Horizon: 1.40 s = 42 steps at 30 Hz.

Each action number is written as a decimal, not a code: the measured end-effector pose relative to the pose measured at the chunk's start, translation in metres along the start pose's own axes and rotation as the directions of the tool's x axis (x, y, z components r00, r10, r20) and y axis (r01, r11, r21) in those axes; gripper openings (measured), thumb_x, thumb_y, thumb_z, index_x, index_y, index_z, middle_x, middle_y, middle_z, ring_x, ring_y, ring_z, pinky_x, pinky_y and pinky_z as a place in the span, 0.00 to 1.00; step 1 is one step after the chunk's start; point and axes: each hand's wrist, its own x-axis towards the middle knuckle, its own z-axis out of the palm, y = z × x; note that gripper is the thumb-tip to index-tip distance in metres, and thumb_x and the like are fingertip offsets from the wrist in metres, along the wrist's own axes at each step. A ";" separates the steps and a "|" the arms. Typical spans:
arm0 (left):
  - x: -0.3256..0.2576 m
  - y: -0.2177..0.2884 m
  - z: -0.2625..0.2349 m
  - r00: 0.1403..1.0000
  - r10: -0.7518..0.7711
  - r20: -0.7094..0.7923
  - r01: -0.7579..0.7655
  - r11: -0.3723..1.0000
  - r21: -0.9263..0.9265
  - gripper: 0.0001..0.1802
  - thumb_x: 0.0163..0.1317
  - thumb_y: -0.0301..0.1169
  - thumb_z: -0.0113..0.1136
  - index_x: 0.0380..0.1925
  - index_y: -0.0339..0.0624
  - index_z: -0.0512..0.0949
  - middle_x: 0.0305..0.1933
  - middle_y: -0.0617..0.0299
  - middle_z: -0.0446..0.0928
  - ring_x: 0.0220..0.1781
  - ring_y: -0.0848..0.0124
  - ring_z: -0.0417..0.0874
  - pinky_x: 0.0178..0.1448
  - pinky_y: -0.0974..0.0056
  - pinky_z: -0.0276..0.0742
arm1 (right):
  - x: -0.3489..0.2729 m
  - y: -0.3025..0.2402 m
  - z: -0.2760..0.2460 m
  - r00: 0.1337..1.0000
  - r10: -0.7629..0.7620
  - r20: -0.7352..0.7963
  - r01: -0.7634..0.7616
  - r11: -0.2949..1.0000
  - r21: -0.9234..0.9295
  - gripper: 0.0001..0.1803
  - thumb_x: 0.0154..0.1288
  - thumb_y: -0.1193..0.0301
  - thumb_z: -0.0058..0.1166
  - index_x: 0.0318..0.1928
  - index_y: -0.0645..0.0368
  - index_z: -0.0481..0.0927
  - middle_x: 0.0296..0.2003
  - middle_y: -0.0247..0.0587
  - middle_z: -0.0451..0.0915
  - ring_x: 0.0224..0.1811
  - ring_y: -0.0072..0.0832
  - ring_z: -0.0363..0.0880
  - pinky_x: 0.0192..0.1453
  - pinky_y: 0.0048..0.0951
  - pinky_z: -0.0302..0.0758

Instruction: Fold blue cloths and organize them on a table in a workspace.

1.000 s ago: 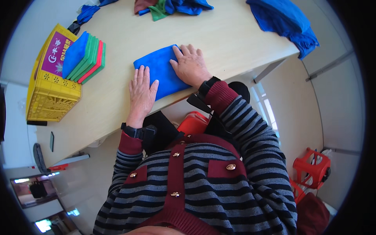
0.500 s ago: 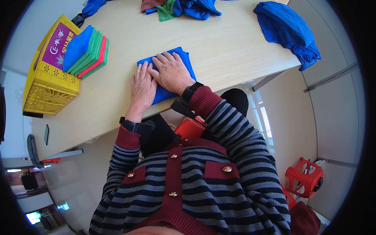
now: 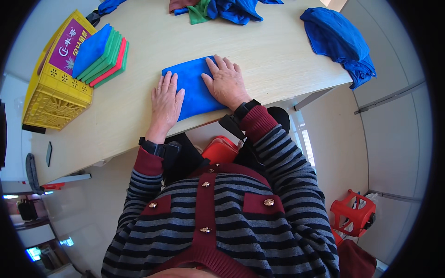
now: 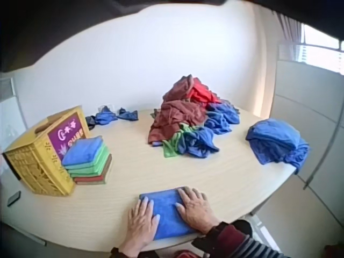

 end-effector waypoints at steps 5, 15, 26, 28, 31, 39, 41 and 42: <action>-0.006 0.004 -0.003 1.000 -0.005 -0.022 0.006 1.000 0.015 0.33 0.77 0.48 0.44 0.75 0.40 0.62 0.81 0.50 0.57 0.82 0.52 0.55 0.81 0.36 0.47 | -0.012 0.002 -0.017 0.998 0.026 0.048 -0.022 0.997 -0.076 0.32 0.77 0.52 0.45 0.73 0.57 0.67 0.71 0.54 0.68 0.76 0.49 0.61 0.79 0.50 0.57; -0.062 0.015 -0.005 0.985 0.069 -0.155 -0.070 0.998 0.001 0.32 0.74 0.42 0.52 0.73 0.38 0.64 0.79 0.50 0.59 0.80 0.51 0.60 0.80 0.35 0.49 | -0.025 -0.074 -0.008 0.975 -0.221 -0.035 0.223 0.967 0.125 0.34 0.75 0.49 0.49 0.72 0.58 0.68 0.74 0.51 0.64 0.78 0.50 0.57 0.80 0.54 0.53; -0.072 0.008 -0.006 0.987 0.120 -0.107 -0.111 0.990 0.084 0.35 0.66 0.35 0.65 0.72 0.42 0.66 0.79 0.55 0.60 0.78 0.57 0.64 0.80 0.39 0.54 | -0.022 -0.046 0.011 0.968 -0.248 0.028 0.248 0.969 -0.011 0.36 0.78 0.43 0.39 0.75 0.51 0.67 0.76 0.46 0.62 0.80 0.47 0.54 0.82 0.53 0.49; -0.071 0.010 -0.008 0.987 0.118 -0.106 -0.110 0.991 0.071 0.35 0.65 0.33 0.66 0.72 0.43 0.67 0.79 0.55 0.60 0.78 0.58 0.65 0.80 0.40 0.55 | -0.018 -0.035 0.010 0.972 -0.233 0.021 0.234 0.972 -0.029 0.35 0.78 0.43 0.39 0.75 0.51 0.67 0.77 0.45 0.61 0.80 0.46 0.54 0.82 0.53 0.48; -0.070 0.012 -0.009 0.984 0.131 -0.120 -0.123 0.990 0.075 0.35 0.64 0.32 0.66 0.71 0.43 0.67 0.78 0.55 0.61 0.76 0.58 0.66 0.80 0.40 0.55 | -0.009 -0.020 0.006 0.983 -0.184 0.018 0.185 0.982 -0.038 0.35 0.78 0.45 0.41 0.75 0.52 0.67 0.76 0.46 0.62 0.80 0.46 0.55 0.82 0.54 0.48; -0.041 -0.031 -0.028 0.980 0.125 -0.157 -0.070 0.947 0.314 0.26 0.69 0.30 0.58 0.67 0.44 0.73 0.69 0.53 0.74 0.71 0.58 0.73 0.78 0.40 0.55 | -0.037 -0.035 -0.039 0.979 -0.148 0.139 0.165 0.980 -0.115 0.32 0.76 0.51 0.49 0.69 0.59 0.71 0.68 0.53 0.73 0.73 0.49 0.67 0.80 0.53 0.55; -0.022 -0.051 -0.038 0.986 0.019 -0.167 0.034 0.950 0.311 0.24 0.71 0.31 0.56 0.66 0.43 0.73 0.67 0.53 0.75 0.71 0.57 0.73 0.78 0.40 0.56 | -0.057 -0.052 -0.060 0.963 -0.166 0.213 0.190 0.977 -0.098 0.31 0.76 0.52 0.50 0.68 0.60 0.72 0.66 0.52 0.75 0.71 0.49 0.69 0.79 0.53 0.56; -0.015 -0.056 -0.042 0.984 -0.065 -0.165 0.114 0.944 0.308 0.22 0.72 0.31 0.54 0.65 0.43 0.74 0.66 0.52 0.76 0.71 0.56 0.73 0.78 0.40 0.56 | -0.064 -0.060 -0.070 0.947 -0.160 0.279 0.190 0.979 -0.081 0.30 0.75 0.53 0.51 0.67 0.61 0.73 0.64 0.52 0.76 0.70 0.49 0.70 0.78 0.53 0.57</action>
